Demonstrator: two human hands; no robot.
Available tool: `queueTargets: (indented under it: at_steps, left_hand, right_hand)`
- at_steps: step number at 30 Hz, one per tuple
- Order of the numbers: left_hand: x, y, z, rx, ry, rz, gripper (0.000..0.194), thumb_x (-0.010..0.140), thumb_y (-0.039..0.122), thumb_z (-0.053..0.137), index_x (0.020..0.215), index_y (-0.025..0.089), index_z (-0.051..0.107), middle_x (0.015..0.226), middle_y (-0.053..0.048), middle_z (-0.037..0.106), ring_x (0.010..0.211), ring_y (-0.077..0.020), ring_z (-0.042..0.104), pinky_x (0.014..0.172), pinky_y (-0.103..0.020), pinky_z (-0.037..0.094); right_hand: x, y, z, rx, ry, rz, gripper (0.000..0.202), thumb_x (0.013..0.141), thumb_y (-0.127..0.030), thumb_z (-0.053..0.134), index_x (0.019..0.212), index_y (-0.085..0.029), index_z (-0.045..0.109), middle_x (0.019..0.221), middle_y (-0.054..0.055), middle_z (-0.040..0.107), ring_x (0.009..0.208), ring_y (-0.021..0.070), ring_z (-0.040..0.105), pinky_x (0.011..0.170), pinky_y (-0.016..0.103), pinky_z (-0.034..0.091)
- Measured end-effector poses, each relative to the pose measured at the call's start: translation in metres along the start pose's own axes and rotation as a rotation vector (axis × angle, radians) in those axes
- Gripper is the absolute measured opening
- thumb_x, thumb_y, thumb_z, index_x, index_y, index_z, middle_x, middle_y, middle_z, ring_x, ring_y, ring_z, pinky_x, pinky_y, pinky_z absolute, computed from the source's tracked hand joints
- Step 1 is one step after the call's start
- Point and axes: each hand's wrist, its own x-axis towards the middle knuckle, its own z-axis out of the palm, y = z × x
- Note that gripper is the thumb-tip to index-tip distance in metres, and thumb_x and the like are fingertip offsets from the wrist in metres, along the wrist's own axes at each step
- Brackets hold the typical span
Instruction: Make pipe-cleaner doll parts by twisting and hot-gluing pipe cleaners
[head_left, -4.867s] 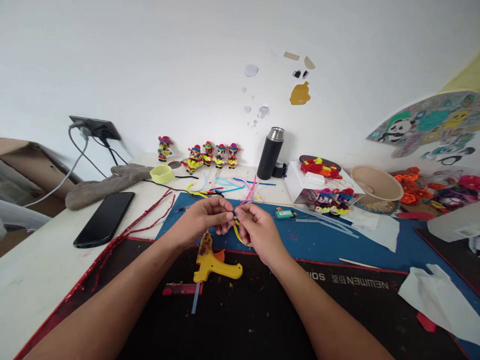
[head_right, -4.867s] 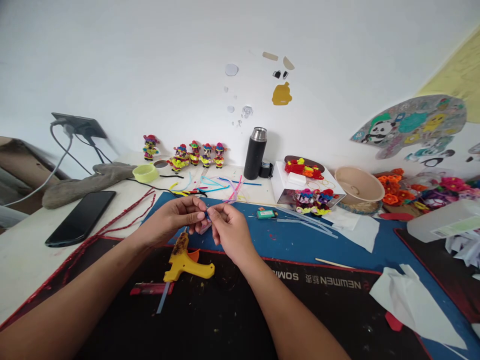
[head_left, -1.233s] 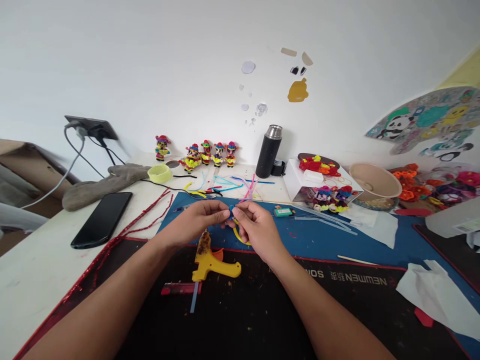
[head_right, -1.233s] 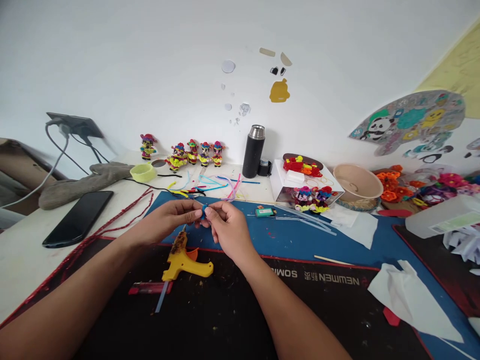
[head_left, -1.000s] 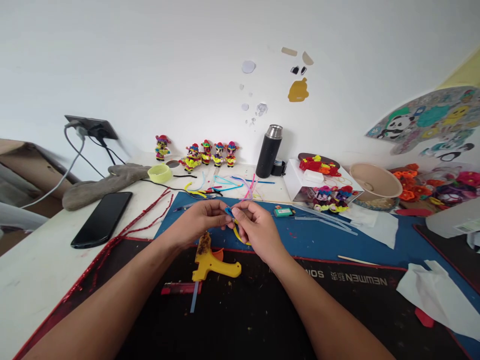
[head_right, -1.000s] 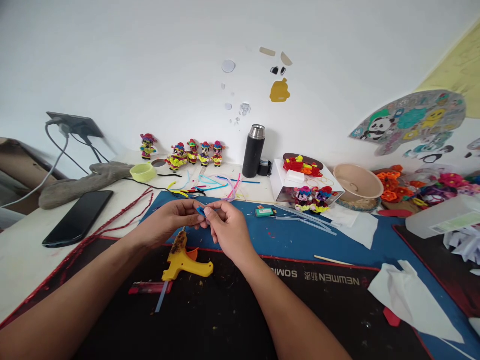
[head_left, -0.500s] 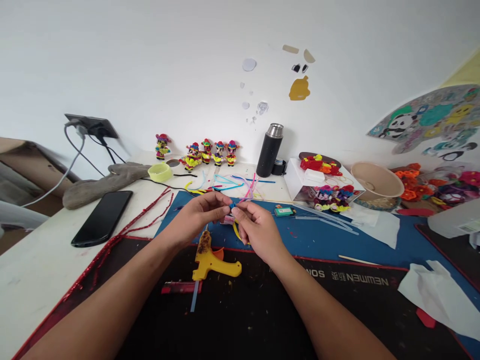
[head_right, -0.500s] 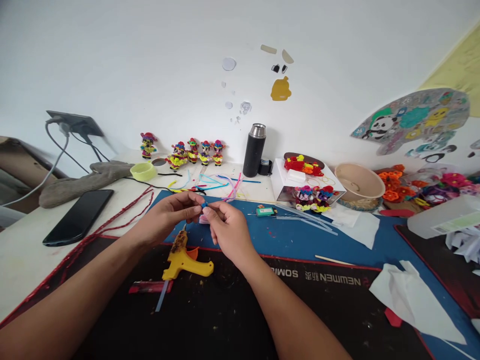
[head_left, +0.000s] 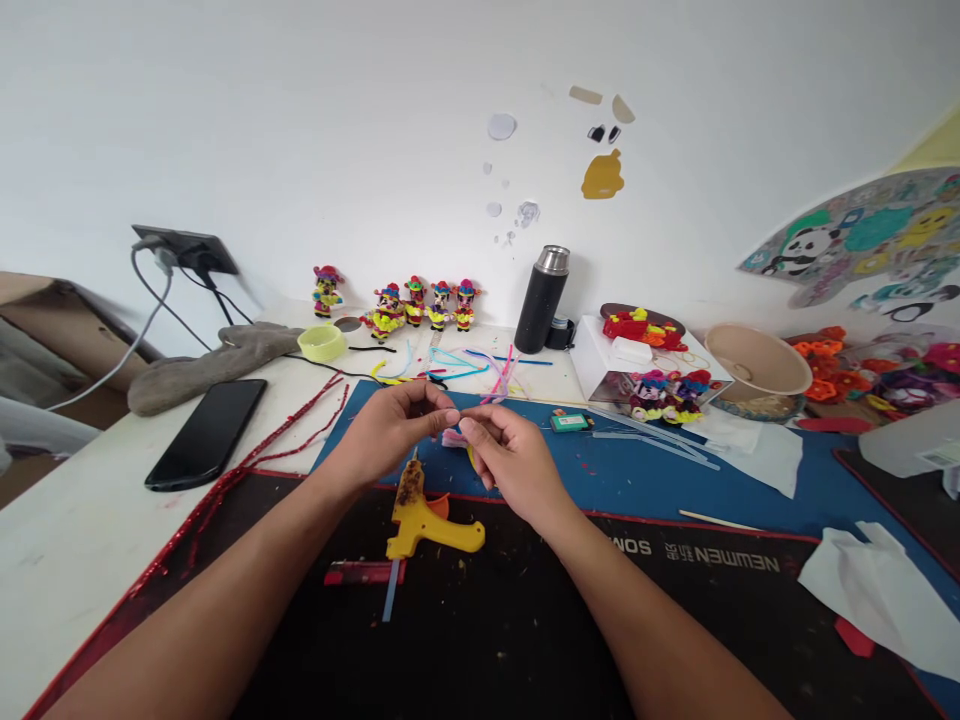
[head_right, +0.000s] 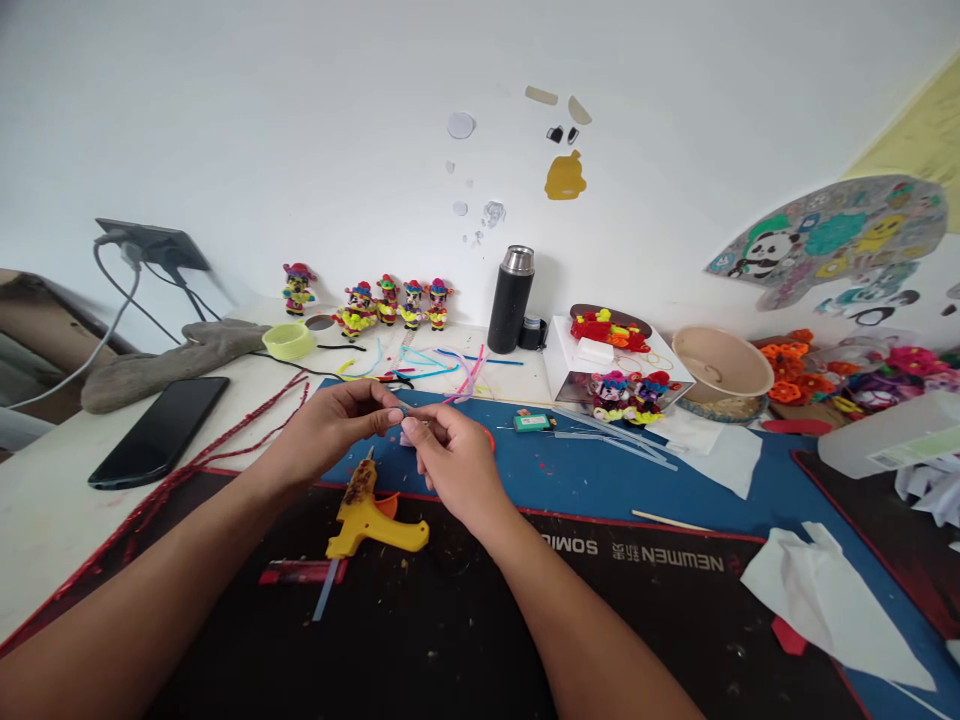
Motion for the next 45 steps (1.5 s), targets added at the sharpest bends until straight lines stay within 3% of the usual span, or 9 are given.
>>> queueTargets:
  at_steps: [12, 21, 27, 35, 40, 43, 45]
  left_hand:
    - [0.0009, -0.001, 0.0025, -0.102, -0.027, -0.006, 0.033, 0.083, 0.048, 0.082, 0.078, 0.017, 0.075, 0.071, -0.001, 0.065, 0.064, -0.0128, 0.053, 0.063, -0.026, 0.044]
    - [-0.0029, 0.0021, 0.0056, 0.11, 0.021, 0.056, 0.031, 0.083, 0.048, 0.081, 0.081, 0.017, 0.076, 0.075, -0.003, 0.071, 0.066, -0.0149, 0.057, 0.063, -0.026, 0.046]
    - [-0.0021, 0.0032, 0.0067, 0.056, 0.011, 0.04, 0.038, 0.084, 0.055, 0.078, 0.081, 0.017, 0.074, 0.072, -0.003, 0.07, 0.066, -0.0164, 0.06, 0.064, -0.028, 0.049]
    - [0.0022, 0.0, 0.0058, 0.034, 0.093, -0.002, 0.036, 0.084, 0.053, 0.075, 0.076, 0.018, 0.068, 0.067, -0.002, 0.069, 0.063, -0.0163, 0.061, 0.064, -0.029, 0.049]
    - [0.0046, -0.0026, 0.0052, 0.049, 0.138, -0.063, 0.037, 0.075, 0.052, 0.082, 0.072, 0.019, 0.067, 0.062, -0.001, 0.067, 0.059, -0.0165, 0.06, 0.061, -0.029, 0.048]
    - [0.0057, -0.0039, 0.0042, -0.081, 0.139, -0.102, 0.037, 0.073, 0.051, 0.082, 0.069, 0.019, 0.065, 0.06, -0.001, 0.066, 0.057, -0.0156, 0.059, 0.059, -0.028, 0.048]
    - [0.0064, -0.0042, 0.0032, -0.191, 0.136, -0.117, 0.037, 0.073, 0.051, 0.082, 0.068, 0.018, 0.064, 0.061, -0.002, 0.066, 0.056, -0.0149, 0.058, 0.058, -0.028, 0.047]
  right_hand:
    - [0.0015, 0.0038, 0.0009, -0.013, 0.07, -0.001, 0.026, 0.091, -0.048, 0.068, 0.091, -0.022, 0.063, 0.051, -0.009, 0.052, 0.038, 0.0092, 0.041, 0.04, 0.023, 0.034]
    - [-0.001, 0.0086, 0.0013, -0.174, 0.045, -0.084, 0.021, 0.095, -0.044, 0.065, 0.094, -0.023, 0.062, 0.056, -0.008, 0.056, 0.042, 0.0098, 0.048, 0.045, 0.023, 0.037]
    - [0.0018, 0.0081, 0.0011, -0.047, 0.095, -0.035, 0.023, 0.092, -0.045, 0.065, 0.09, -0.023, 0.062, 0.05, -0.009, 0.051, 0.037, 0.0094, 0.041, 0.039, 0.023, 0.032]
    - [0.0041, 0.0061, -0.0004, 0.04, 0.153, -0.024, 0.03, 0.088, -0.051, 0.07, 0.088, -0.023, 0.061, 0.047, -0.01, 0.048, 0.036, 0.0098, 0.04, 0.039, 0.023, 0.033]
    - [-0.0006, 0.0087, 0.0014, -0.27, 0.194, -0.244, 0.019, 0.094, -0.039, 0.065, 0.09, -0.021, 0.071, 0.05, -0.008, 0.048, 0.043, 0.0115, 0.044, 0.048, 0.025, 0.037]
    - [-0.0041, 0.0094, 0.0007, -0.472, 0.193, -0.407, 0.018, 0.097, -0.031, 0.062, 0.097, -0.021, 0.078, 0.054, -0.005, 0.055, 0.049, 0.0123, 0.048, 0.055, 0.026, 0.04]
    - [-0.0054, 0.0092, 0.0002, -0.519, 0.169, -0.44, 0.02, 0.098, -0.03, 0.061, 0.103, -0.022, 0.079, 0.058, -0.003, 0.06, 0.051, 0.0127, 0.051, 0.056, 0.026, 0.041]
